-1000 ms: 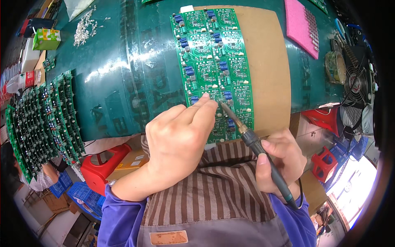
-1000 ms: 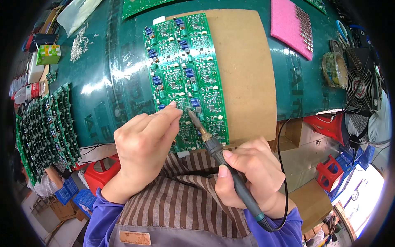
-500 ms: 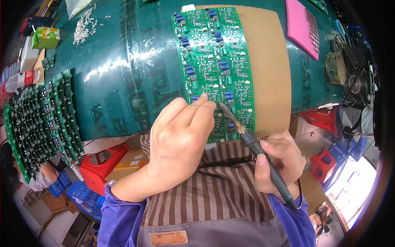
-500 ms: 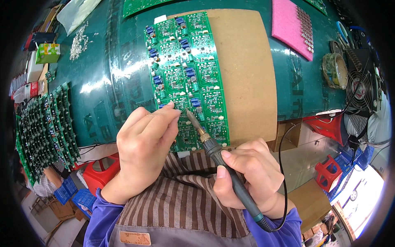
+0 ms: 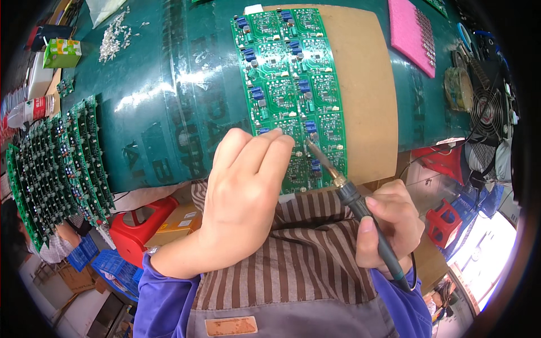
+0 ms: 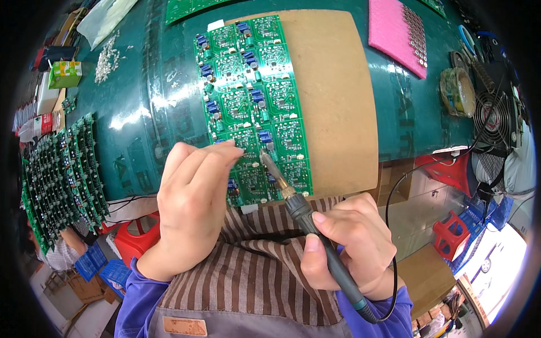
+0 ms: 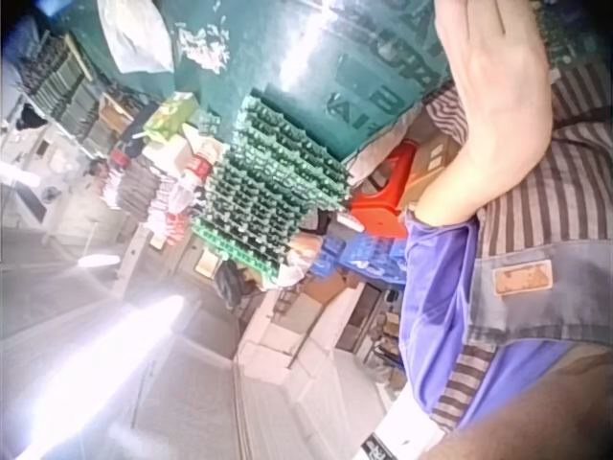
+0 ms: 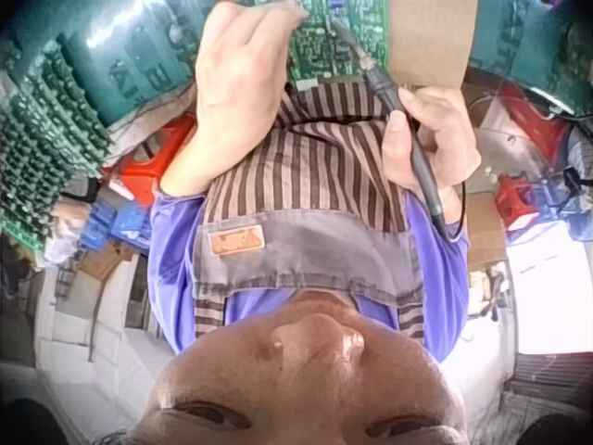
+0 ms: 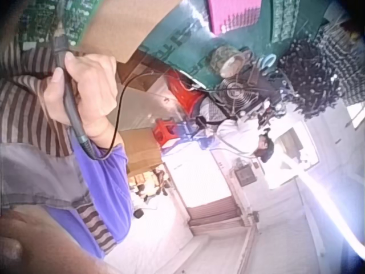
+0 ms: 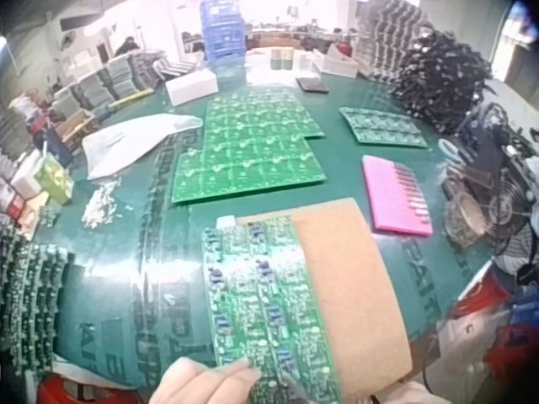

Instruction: The person places a circuit board onto a cardboard sheet and solders electronic components onto the circuit boards using a soldering iron by hand.

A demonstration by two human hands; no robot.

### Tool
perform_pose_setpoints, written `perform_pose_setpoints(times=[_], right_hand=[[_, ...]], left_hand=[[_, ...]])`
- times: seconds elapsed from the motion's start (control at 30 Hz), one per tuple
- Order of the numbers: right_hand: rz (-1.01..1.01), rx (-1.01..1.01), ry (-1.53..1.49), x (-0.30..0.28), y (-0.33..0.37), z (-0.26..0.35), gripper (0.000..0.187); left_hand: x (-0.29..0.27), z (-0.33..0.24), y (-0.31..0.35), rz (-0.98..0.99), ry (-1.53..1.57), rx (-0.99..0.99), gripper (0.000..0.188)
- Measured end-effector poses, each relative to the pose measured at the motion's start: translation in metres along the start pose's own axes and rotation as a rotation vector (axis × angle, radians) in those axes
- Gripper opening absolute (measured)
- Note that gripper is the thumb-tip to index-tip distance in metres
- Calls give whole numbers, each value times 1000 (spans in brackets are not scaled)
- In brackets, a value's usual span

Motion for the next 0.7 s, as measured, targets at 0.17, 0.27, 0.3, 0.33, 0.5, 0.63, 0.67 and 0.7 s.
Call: perform_pose_setpoints(times=[0.17, 0.27, 0.3, 0.33, 0.5, 0.63, 0.67, 0.7], right_hand=[[45, -20, 17, -6, 11, 4, 21], [81, -27, -5, -7, 18, 6, 22], [81, -29, -7, -7, 20, 6, 22], [81, -29, -11, -7, 20, 6, 21], [62, -41, -21, -5, 23, 6, 19], [60, -43, -27, -2, 23, 4, 18], [59, -44, -26, -1, 23, 4, 18], [59, -43, -25, -1, 23, 4, 18]], left_hand=[[-5, -7, 16, 149, 107, -92, 30], [-5, -14, 21, 86, 30, 2, 23], [-3, -15, 23, 86, 28, 1, 23], [-1, -16, 24, 62, 20, -14, 20], [6, -17, 29, 6, 2, -38, 20], [10, -16, 30, -36, -3, -49, 20], [10, -16, 30, -39, -9, -50, 20], [10, -16, 30, -38, -8, -49, 20]])
Point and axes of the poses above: each hand's wrist, its own y-axis away from the middle knuckle, its own x-axis out of the palm, z = x × y, the point moved 5 cm from there along -y, towards the middle knuckle, and after that the axes turned 6 degrees about x, right-handed, at the moved point
